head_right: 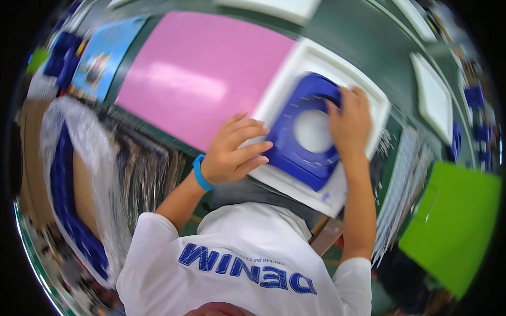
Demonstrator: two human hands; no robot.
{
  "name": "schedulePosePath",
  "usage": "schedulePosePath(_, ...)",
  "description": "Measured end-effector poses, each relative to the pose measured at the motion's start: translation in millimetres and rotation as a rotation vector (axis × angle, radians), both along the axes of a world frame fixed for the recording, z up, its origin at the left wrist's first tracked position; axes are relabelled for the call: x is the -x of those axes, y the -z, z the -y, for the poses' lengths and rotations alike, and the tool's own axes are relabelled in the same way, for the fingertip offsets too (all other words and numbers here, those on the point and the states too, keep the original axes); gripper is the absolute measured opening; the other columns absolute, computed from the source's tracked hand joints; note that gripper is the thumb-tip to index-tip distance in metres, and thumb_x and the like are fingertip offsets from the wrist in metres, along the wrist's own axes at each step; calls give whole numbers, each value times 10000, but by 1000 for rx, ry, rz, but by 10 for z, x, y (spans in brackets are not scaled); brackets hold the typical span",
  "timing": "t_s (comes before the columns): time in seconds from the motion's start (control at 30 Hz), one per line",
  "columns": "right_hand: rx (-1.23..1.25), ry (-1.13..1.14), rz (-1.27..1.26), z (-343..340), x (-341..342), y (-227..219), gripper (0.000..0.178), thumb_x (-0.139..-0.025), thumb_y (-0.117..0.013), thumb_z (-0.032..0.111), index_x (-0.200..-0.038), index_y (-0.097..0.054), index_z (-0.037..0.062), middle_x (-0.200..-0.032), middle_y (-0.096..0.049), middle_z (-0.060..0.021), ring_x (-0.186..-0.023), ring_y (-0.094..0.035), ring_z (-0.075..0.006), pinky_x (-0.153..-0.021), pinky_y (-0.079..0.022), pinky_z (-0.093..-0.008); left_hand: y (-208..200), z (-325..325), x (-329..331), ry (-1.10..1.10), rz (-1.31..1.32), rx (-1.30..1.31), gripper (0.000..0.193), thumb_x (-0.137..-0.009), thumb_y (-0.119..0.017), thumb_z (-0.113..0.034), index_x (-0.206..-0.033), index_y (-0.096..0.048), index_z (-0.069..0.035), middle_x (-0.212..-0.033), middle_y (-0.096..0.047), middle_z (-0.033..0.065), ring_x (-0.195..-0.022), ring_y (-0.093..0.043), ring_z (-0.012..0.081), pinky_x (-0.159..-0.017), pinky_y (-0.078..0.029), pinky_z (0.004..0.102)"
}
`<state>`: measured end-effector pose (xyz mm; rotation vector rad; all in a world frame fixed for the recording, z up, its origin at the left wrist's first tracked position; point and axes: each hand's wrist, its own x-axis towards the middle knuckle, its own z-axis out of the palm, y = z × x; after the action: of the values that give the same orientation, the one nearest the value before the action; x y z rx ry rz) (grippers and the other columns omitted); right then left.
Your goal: The person assembles electronic components by hand, inserting LED strips and wires into plastic housings.
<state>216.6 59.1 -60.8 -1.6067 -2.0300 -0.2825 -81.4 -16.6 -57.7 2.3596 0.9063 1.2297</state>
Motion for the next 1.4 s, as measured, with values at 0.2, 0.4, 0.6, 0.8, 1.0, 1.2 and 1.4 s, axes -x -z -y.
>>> schedulePosePath(0.2, 45, 9, 161, 65, 24, 4, 431, -960, -747, 195, -1325, -634, -5, -1361, -609, -261, -1291, -577, -451, -1109, -451, -485, 453, 1232, 2114, -955, -101, 85, 116, -900, -758, -96, -1006, -762, -48, -1193, -681, 143, -1160, -635, 357, -1066, -465, 495)
schedulePosePath(0.4, 28, -6, 276, 7, -134, 25, 451, -1030, -712, 246, -1365, -619, -41, -1351, -608, -233, -1283, -578, -415, -1116, -452, -472, 695, 2697, 4269, -1602, -947, 172, 426, -1003, -702, -224, -1380, -663, -29, -1416, -641, 180, -1312, -574, 393, -1129, -415, 492)
schedulePosePath(0.6, 43, -11, 392, -149, -225, 20, 476, -1039, -720, 298, -1349, -634, -52, -1303, -635, -248, -1232, -612, -385, -1076, -487, -468, 1329, 3011, 5173, -1344, -716, 185, 412, -1001, -693, -259, -1368, -688, -74, -1387, -672, 161, -1312, -597, 365, -1124, -438, 473)
schedulePosePath(0.8, -35, -171, 487, -407, -961, -142, 463, -1003, -786, 313, -1280, -700, -48, -1094, -701, -200, -911, -687, -326, -790, -560, -392, 1597, 2833, 5110, -1413, -706, 49, 403, -973, -649, -150, -1362, -699, -58, -1373, -685, 180, -1243, -654, 381, -1050, -516, 448)
schedulePosePath(1.0, 20, -92, 411, -242, -852, -59, 433, -1008, -787, 263, -1295, -695, -49, -1142, -673, -209, -1024, -625, -320, -915, -503, -443, 1725, 2954, 5102, -1470, -757, -18, 408, -992, -640, -313, -1306, -728, -68, -1301, -716, 155, -1175, -680, 372, -1016, -521, 458)
schedulePosePath(1.2, 83, 16, 182, -86, -535, 26, 405, -1000, -797, 227, -1286, -707, -46, -1056, -673, -175, -804, -582, -223, -985, -518, -405, 1718, 3031, 5176, -1473, -789, -32, 415, -1004, -610, -307, -1324, -720, -66, -1327, -702, 173, -1188, -672, 383, -1012, -525, 467)
schedulePosePath(1.4, 83, 50, -38, -15, -425, -16, 431, -994, -798, 203, -1318, -663, -46, -1054, -685, -157, -923, -696, -224, -895, -598, -343, 1884, 2909, 5175, -1497, -859, 43, 482, -964, -642, -220, -1413, -662, -48, -1394, -675, 191, -1282, -631, 386, -1099, -483, 478)
